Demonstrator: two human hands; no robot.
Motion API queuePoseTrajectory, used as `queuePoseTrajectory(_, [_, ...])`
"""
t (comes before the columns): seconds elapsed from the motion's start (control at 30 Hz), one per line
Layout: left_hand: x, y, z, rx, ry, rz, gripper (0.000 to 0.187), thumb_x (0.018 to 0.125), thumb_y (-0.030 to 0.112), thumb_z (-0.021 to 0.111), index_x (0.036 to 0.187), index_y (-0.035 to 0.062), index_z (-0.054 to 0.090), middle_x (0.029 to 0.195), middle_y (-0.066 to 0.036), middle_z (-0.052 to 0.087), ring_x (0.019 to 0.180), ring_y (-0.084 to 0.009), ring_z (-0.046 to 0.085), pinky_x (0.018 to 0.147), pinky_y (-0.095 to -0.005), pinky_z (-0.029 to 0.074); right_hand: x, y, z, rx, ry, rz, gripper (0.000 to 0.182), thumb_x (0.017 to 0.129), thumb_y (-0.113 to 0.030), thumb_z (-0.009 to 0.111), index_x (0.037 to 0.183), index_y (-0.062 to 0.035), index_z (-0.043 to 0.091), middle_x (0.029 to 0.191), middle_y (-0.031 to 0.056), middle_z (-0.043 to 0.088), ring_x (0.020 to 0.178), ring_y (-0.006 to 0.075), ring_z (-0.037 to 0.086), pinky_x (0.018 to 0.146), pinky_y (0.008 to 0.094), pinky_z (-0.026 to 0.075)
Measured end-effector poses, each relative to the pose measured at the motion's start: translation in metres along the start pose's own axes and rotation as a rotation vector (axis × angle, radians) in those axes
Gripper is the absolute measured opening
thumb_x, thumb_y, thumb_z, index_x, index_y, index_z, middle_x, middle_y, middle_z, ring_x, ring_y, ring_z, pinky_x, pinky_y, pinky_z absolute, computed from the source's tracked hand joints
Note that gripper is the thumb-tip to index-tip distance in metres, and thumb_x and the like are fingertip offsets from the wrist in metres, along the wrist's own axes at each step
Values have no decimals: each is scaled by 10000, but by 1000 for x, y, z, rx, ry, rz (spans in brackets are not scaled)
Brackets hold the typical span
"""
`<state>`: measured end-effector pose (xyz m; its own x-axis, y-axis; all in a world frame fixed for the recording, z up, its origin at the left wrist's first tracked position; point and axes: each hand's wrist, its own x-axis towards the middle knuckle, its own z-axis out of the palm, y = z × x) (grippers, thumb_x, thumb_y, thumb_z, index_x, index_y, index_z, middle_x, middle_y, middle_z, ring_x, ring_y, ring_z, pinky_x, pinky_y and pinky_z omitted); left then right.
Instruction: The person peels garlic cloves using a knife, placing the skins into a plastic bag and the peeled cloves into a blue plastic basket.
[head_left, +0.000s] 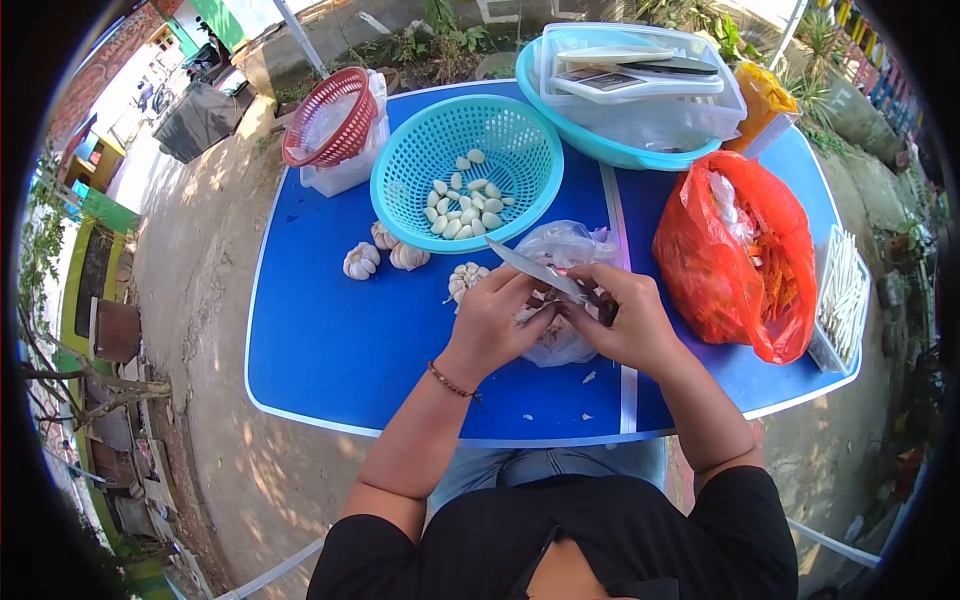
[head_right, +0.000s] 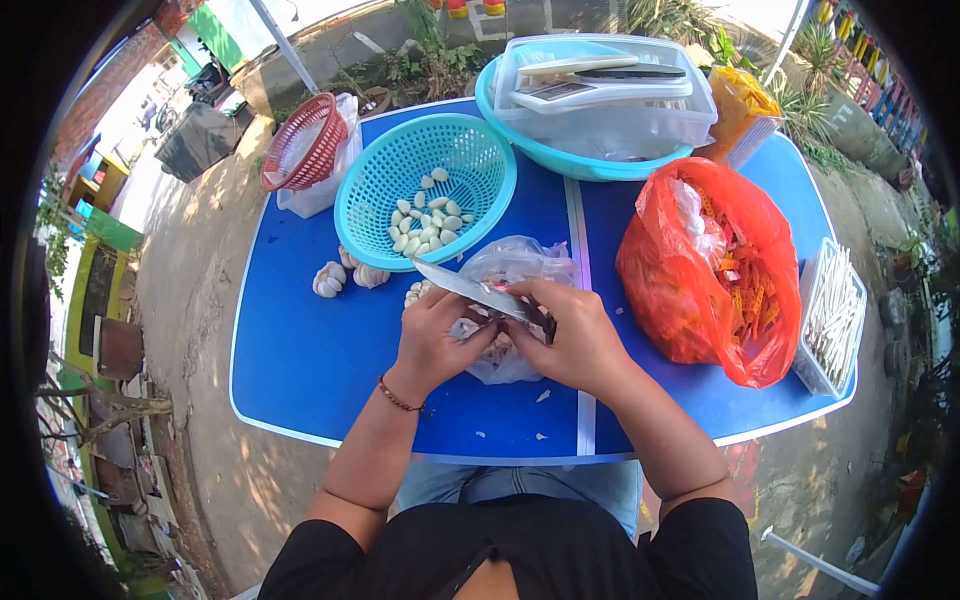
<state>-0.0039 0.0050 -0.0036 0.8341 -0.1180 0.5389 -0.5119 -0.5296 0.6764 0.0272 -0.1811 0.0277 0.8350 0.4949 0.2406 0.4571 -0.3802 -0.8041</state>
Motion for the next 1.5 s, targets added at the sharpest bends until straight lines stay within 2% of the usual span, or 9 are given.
queuePoseTrajectory(0.1, [9, 6, 0, -80, 63, 49, 249, 722, -7, 667, 966, 42, 652, 900, -73, 649, 732, -172, 661, 619, -262, 534, -1, 7, 0, -23, 95, 27, 322, 737, -93, 712, 1022, 17, 609, 762, 161, 643, 673, 248, 649, 609, 317, 507])
queuePoseTrajectory(0.2, [7, -1, -9, 38, 77, -67, 250, 723, -23, 633, 961, 48, 653, 843, -49, 658, 683, -159, 655, 565, -253, 515, 1, 2, -3, 38, 138, 128, 309, 729, -73, 702, 1006, 14, 595, 781, 169, 639, 676, 245, 649, 602, 317, 506])
queuePoseTrajectory(0.4, [5, -12, -14, 258, -79, -27, 178, 731, 31, 622, 886, 95, 682, 784, -18, 675, 575, -133, 617, 535, -254, 487, 0, 10, 3, -42, 134, 45, 328, 725, -36, 688, 1032, -4, 576, 897, 182, 643, 762, 294, 658, 651, 345, 512])
queuePoseTrajectory(0.7, [2, -15, -2, 456, -180, -99, 132, 763, 133, 648, 889, 134, 688, 814, -15, 636, 774, -218, 634, 641, -325, 519, -1, 11, 11, -84, 74, 55, 296, 745, -9, 663, 1031, -15, 589, 937, 175, 649, 795, 318, 652, 680, 361, 513])
queuePoseTrajectory(1.0, [-2, -17, 8, 573, -212, -60, 167, 756, 106, 655, 922, 112, 635, 877, -23, 615, 835, -220, 617, 672, -330, 526, 0, 15, 13, -82, 104, 12, 287, 749, -27, 669, 1027, -16, 599, 932, 169, 644, 749, 305, 638, 656, 354, 503])
queuePoseTrajectory(1.1, [1, -12, 7, 528, -123, -62, 193, 758, 90, 647, 948, 99, 620, 879, -35, 611, 828, -220, 612, 664, -338, 523, 0, 15, 13, -54, 134, 25, 286, 746, -26, 677, 1022, -9, 602, 910, 163, 640, 729, 283, 639, 632, 345, 503])
queuePoseTrajectory(1.2, [5, -4, 3, 308, -16, 10, 210, 773, 94, 649, 975, 66, 600, 882, -72, 618, 756, -223, 609, 635, -329, 492, 0, 17, 14, -16, 205, -33, 291, 740, -17, 678, 1022, 3, 607, 873, 156, 635, 705, 250, 637, 604, 322, 499])
queuePoseTrajectory(1.3, [6, 4, 1, 109, -7, 21, 206, 774, 75, 651, 977, 72, 612, 886, -57, 622, 746, -214, 622, 595, -315, 508, -1, 15, 12, 67, 179, -42, 291, 741, 0, 665, 1026, 12, 610, 848, 153, 633, 682, 229, 631, 592, 306, 494])
queuePoseTrajectory(1.5, [0, 6, 7, 5, 23, -57, 249, 776, 65, 674, 1019, 46, 623, 869, -67, 666, 725, -193, 644, 582, -278, 502, -2, 15, 8, 66, 125, -41, 250, 763, 13, 644, 1011, 16, 622, 805, 132, 626, 636, 182, 607, 563, 290, 473])
